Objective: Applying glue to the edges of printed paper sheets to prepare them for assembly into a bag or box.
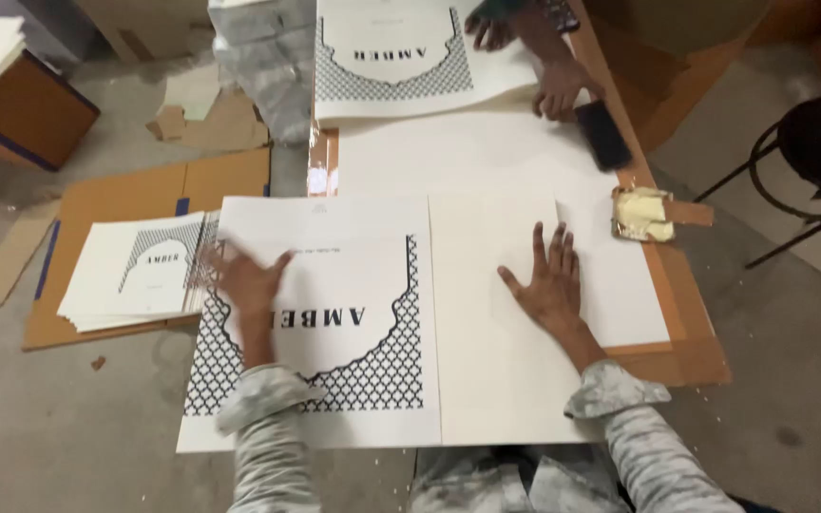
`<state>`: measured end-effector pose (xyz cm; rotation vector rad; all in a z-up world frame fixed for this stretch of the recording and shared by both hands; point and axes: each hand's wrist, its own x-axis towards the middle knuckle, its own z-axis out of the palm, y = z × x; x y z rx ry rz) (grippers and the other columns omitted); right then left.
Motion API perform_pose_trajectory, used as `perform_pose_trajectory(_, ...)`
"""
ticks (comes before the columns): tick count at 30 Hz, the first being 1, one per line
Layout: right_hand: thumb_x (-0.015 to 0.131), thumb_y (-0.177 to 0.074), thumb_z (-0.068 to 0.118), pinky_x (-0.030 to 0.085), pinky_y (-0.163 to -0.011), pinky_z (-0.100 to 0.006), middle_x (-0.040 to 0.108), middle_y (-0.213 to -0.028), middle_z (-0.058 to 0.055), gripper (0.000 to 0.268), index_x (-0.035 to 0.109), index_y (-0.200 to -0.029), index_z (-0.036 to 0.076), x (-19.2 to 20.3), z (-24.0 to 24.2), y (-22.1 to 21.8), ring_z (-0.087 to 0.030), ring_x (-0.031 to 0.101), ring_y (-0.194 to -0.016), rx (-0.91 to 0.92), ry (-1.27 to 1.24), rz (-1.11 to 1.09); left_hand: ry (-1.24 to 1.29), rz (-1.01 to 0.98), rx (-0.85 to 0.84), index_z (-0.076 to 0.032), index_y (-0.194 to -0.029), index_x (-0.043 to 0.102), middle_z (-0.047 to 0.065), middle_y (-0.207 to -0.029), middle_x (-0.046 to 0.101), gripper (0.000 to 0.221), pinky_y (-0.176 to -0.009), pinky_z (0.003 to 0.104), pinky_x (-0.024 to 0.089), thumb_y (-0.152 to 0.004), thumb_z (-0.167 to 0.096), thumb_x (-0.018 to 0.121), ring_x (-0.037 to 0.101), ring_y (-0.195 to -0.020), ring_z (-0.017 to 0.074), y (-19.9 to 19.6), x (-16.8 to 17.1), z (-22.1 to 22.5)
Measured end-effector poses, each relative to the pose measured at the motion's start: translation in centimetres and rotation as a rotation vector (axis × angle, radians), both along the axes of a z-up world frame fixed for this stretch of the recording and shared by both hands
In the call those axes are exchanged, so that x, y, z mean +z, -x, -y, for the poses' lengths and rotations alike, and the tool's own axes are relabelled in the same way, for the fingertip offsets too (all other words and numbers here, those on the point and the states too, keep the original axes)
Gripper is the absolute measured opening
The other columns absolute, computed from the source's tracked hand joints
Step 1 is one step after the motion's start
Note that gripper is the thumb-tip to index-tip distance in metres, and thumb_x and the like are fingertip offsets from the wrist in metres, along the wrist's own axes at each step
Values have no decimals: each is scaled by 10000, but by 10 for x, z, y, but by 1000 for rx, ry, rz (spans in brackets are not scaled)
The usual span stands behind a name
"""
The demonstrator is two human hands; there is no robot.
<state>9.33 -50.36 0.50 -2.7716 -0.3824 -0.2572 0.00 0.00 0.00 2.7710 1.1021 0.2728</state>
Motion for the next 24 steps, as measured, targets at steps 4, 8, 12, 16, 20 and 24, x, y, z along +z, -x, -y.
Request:
perform_pose_trajectory(4,553,-897,700,189,-1236,-548,114,-1682,-304,1077,32,-1664,152,-6,-1,3,-457,154,-1548,12,-45,-36,76,215,-227,-104,-1653,204,186,-1717,155,1189,-1231,752,-18,-802,-808,644,58,-1609,350,-39,10,130)
perform_pose_trajectory(8,585,-943,680,187,-1258,-552,130,-1687,-297,1066,42,-1669,120,-4,3,-3,-464,166,-1561,20,-34,-27,123,201,-574,-119,-1553,375,196,-1641,271,952,-1207,711,63,-852,-687,682,178,-1548,370,-67,8,238)
perform_pose_trajectory(12,619,-981,664,188,-1257,-555,133,-1698,-319,1062,49,-1675,98,-3,6,3,-481,176,-1558,57,-83,18,122,93,-721,-130,-1498,441,169,-1620,329,866,-1213,676,75,-851,-652,687,229,-1536,351,-71,-4,289)
perform_pose_trajectory(16,610,-960,671,200,-1249,-555,148,-1689,-320,1077,48,-1666,84,-8,4,0,-478,185,-1553,39,-71,37,41,198,-765,-132,-1500,459,171,-1616,342,836,-1226,677,64,-877,-650,666,238,-1529,359,-67,-13,290)
perform_pose_trajectory(20,596,-935,689,208,-1251,-545,150,-1678,-306,1086,52,-1665,98,-3,3,-2,-466,195,-1547,14,-41,8,15,206,-782,-130,-1529,438,173,-1633,327,815,-1223,656,64,-917,-645,597,223,-1538,356,-65,-13,291)
perform_pose_trajectory(24,586,-931,702,218,-1243,-542,151,-1682,-304,1096,49,-1661,86,-11,3,-4,-465,202,-1542,23,-51,23,20,190,-779,-119,-1543,417,174,-1646,311,810,-1222,655,59,-942,-644,561,211,-1545,352,-63,-18,291)
